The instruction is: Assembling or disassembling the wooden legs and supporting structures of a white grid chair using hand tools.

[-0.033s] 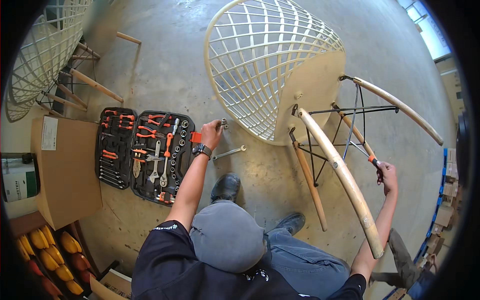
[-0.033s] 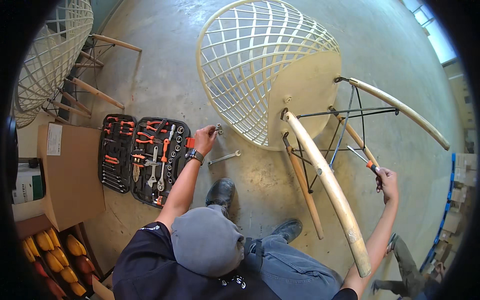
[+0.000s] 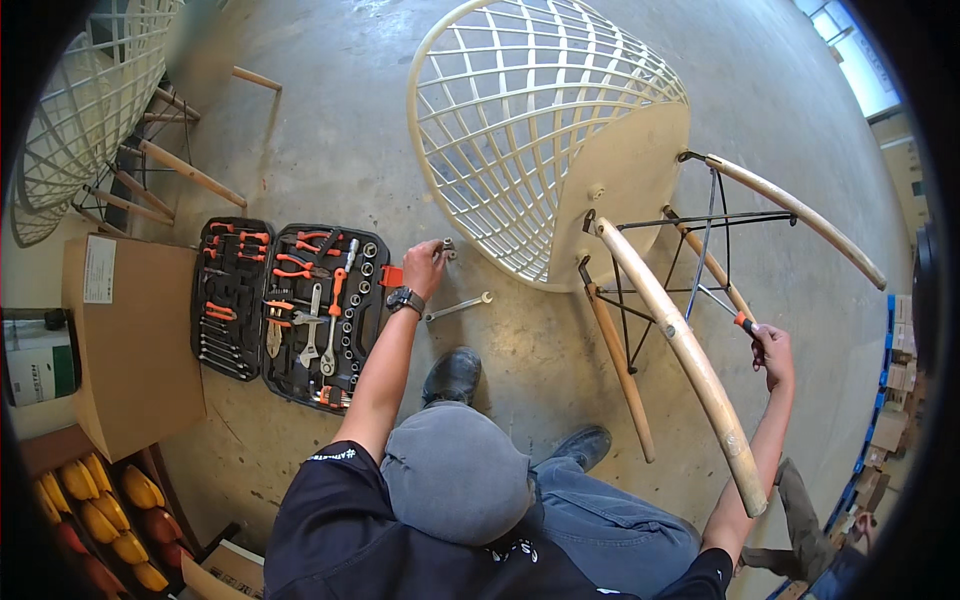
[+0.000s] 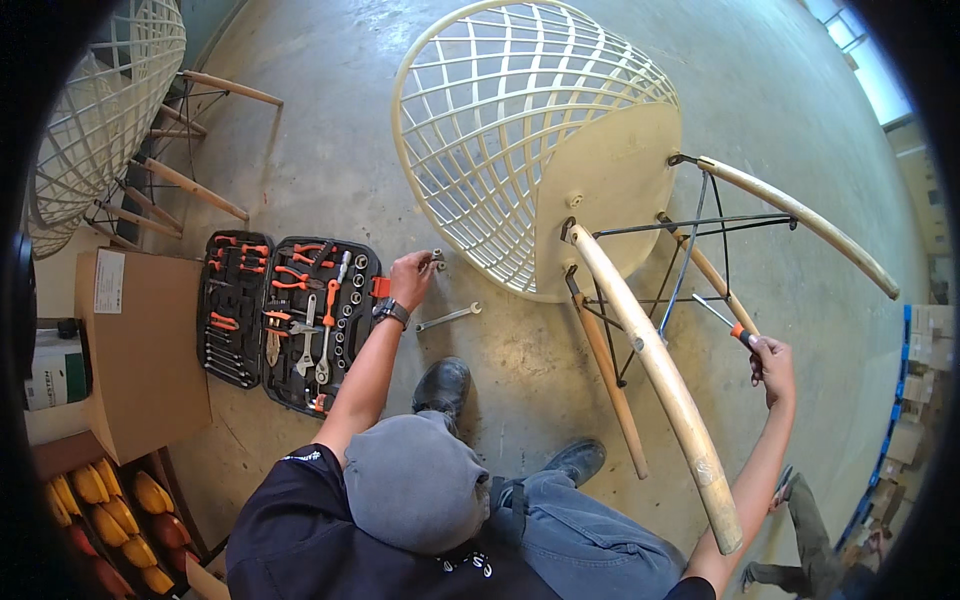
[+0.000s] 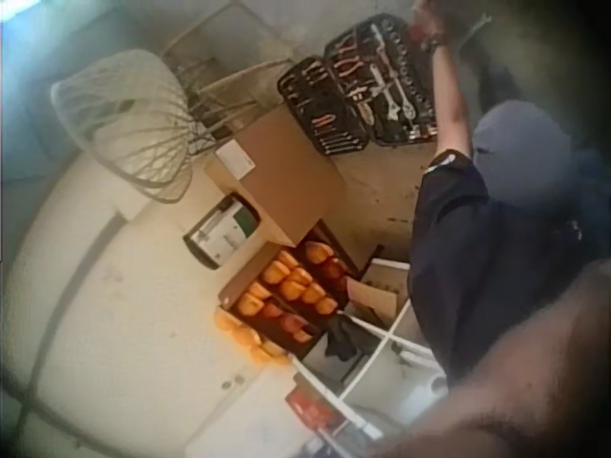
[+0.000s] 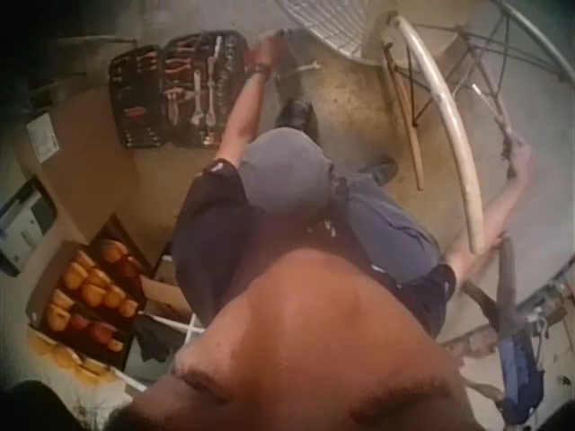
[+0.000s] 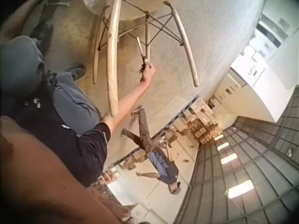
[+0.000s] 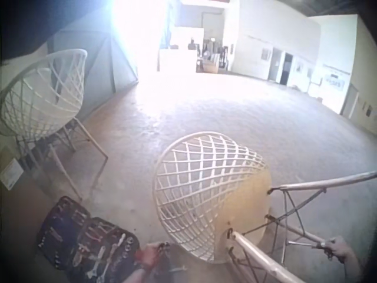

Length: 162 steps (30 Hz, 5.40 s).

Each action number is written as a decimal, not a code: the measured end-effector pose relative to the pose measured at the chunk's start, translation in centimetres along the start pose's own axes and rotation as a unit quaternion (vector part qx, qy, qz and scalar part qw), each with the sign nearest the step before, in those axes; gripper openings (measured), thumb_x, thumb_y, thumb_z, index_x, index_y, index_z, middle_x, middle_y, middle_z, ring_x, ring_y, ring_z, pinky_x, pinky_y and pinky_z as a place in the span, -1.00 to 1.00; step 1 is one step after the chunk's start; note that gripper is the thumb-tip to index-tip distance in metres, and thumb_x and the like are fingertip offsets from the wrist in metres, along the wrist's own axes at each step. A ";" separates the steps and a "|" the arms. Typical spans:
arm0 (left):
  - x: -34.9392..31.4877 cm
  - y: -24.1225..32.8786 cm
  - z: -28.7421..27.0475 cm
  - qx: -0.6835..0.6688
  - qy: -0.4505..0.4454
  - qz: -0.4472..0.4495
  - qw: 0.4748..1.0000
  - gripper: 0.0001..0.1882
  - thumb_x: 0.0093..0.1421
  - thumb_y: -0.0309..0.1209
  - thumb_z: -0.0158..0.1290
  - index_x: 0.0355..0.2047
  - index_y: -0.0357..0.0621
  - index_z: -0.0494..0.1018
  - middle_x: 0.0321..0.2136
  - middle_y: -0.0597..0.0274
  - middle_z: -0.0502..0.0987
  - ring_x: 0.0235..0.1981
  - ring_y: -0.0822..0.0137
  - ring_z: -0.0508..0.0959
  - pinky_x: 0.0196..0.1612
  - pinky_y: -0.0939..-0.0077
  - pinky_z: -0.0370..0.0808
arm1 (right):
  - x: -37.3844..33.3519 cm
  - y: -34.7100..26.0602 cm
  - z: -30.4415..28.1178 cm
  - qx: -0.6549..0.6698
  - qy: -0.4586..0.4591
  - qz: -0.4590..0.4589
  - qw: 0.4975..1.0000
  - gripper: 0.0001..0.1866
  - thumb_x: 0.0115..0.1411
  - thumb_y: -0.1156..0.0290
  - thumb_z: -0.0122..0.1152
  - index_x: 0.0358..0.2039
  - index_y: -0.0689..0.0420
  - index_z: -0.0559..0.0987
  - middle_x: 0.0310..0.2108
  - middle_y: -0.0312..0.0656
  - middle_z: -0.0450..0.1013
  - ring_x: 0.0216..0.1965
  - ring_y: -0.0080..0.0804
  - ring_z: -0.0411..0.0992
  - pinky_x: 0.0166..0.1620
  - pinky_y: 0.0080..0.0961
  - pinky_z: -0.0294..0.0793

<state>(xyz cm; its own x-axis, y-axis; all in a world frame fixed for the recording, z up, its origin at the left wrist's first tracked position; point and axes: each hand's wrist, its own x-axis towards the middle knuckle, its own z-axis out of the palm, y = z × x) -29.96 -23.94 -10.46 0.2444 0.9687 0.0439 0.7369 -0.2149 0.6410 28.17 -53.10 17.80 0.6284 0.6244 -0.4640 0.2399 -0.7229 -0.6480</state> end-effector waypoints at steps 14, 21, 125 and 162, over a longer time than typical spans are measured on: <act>1.7 0.3 -2.7 0.107 -0.013 0.042 0.993 -0.48 0.17 -0.21 0.26 0.05 -0.27 0.51 -0.15 -0.03 0.60 -0.04 -0.05 0.55 0.02 0.12 0.49 | 0.5 -0.7 2.4 0.052 -0.040 -0.016 0.998 -0.72 0.32 0.20 0.21 -0.40 0.17 0.59 -0.63 -0.36 0.39 -0.67 -0.62 0.31 -0.63 -0.59 0.34; 7.1 18.2 -10.3 -0.159 0.126 -0.021 0.979 -0.11 0.25 0.06 0.16 0.38 -0.27 0.13 0.36 -0.17 0.14 0.34 -0.05 0.19 0.32 0.13 0.20 | 5.4 3.3 2.0 -0.092 0.077 -0.201 0.972 -0.60 0.28 0.07 0.22 -0.27 0.23 0.64 -0.46 -0.12 0.55 -0.39 -0.23 0.50 -0.22 -0.20 0.49; -0.3 52.3 -10.9 -0.382 -0.446 0.395 0.707 -0.85 0.10 -0.50 0.34 -0.30 -0.24 0.65 -0.49 0.18 0.67 -0.45 0.44 0.68 -0.36 0.58 0.61 | -3.4 -0.3 9.2 0.581 -0.206 -0.140 0.775 -0.42 -0.06 0.04 0.52 -0.19 0.19 0.52 -0.32 -0.29 0.50 -0.38 -0.58 0.50 -0.36 -0.72 0.52; 11.5 46.4 -15.9 -0.027 -0.373 0.332 0.866 -0.67 0.31 -0.35 0.18 0.00 -0.31 0.52 -0.36 0.36 0.54 -0.30 0.59 0.51 -0.14 0.61 0.50 | -5.5 13.0 18.6 -0.001 0.322 -0.142 0.936 -0.65 0.17 0.16 0.42 -0.33 0.15 0.50 -0.56 -0.06 0.51 -0.54 -0.04 0.52 -0.42 -0.26 0.49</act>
<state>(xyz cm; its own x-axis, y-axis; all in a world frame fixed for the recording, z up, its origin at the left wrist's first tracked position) -2.95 -20.81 32.00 0.9567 0.2805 -0.0782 0.2532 -0.6685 0.6993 14.00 -60.41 0.71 0.8546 0.4840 0.1879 0.4659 -0.5551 -0.6890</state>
